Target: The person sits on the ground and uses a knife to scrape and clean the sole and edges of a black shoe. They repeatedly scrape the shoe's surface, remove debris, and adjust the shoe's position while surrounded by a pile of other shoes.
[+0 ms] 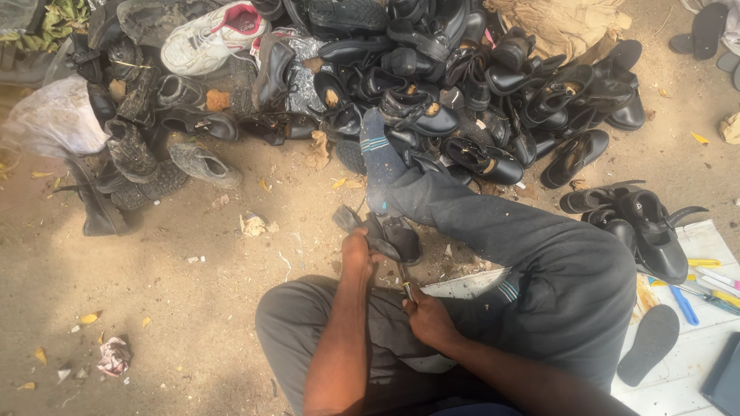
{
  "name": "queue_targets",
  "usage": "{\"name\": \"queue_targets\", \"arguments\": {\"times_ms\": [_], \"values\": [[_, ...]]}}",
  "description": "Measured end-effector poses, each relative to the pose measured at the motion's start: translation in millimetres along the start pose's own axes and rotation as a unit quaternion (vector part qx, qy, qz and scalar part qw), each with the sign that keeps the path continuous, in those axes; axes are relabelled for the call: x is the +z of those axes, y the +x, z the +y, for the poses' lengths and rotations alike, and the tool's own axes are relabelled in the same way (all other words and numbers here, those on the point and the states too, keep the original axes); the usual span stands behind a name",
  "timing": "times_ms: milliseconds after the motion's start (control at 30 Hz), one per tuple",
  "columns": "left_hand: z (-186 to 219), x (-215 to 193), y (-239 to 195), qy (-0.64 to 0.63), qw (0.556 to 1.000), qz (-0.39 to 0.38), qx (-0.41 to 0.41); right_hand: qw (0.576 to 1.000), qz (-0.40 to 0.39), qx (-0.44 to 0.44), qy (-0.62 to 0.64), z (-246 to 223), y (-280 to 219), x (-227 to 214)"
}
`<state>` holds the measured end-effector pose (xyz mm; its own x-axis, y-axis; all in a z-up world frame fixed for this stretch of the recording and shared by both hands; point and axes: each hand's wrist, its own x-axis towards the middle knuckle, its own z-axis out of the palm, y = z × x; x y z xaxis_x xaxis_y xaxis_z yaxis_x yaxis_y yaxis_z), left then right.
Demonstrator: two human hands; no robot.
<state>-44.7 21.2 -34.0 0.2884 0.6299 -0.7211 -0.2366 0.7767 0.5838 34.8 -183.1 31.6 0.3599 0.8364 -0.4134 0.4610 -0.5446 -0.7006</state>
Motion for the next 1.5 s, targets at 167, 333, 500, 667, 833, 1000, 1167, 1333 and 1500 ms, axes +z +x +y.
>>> {"name": "queue_targets", "arguments": {"times_ms": [167,333,500,667,833,1000,1167,1333,1500], "values": [[-11.3,-38.9,28.5,0.353,0.923,0.121,0.095,0.987,-0.120,0.108,-0.007,-10.1,21.4,-10.4],[11.9,-11.3,-35.3,0.597,0.636,0.306,0.381,0.983,0.031,-0.113,-0.140,-5.4,2.8,-67.4],[20.6,35.1,-34.0,0.687,0.611,0.144,0.367,0.969,-0.008,-0.078,-0.234,-51.3,39.7,-99.8],[10.7,20.0,-1.7,0.667,0.644,0.154,0.340,0.949,-0.047,-0.123,-0.286,-59.4,93.3,-72.2],[14.1,15.7,1.9,0.625,0.696,0.146,0.322,0.952,-0.030,-0.117,-0.282,-68.7,136.9,-51.3],[24.7,23.7,-16.5,0.655,0.691,0.149,0.266,0.967,-0.063,-0.061,-0.238,-79.6,123.5,-55.3],[21.9,30.3,-32.3,0.640,0.717,0.142,0.237,0.969,-0.108,-0.017,-0.220,-59.3,82.0,-75.4],[19.9,29.2,-36.5,0.643,0.696,0.153,0.282,0.971,-0.082,-0.075,-0.212,-71.7,111.4,-58.4],[15.6,27.8,-42.3,0.664,0.684,0.162,0.256,0.964,-0.104,-0.078,-0.230,-48.2,82.8,-71.1]]}}
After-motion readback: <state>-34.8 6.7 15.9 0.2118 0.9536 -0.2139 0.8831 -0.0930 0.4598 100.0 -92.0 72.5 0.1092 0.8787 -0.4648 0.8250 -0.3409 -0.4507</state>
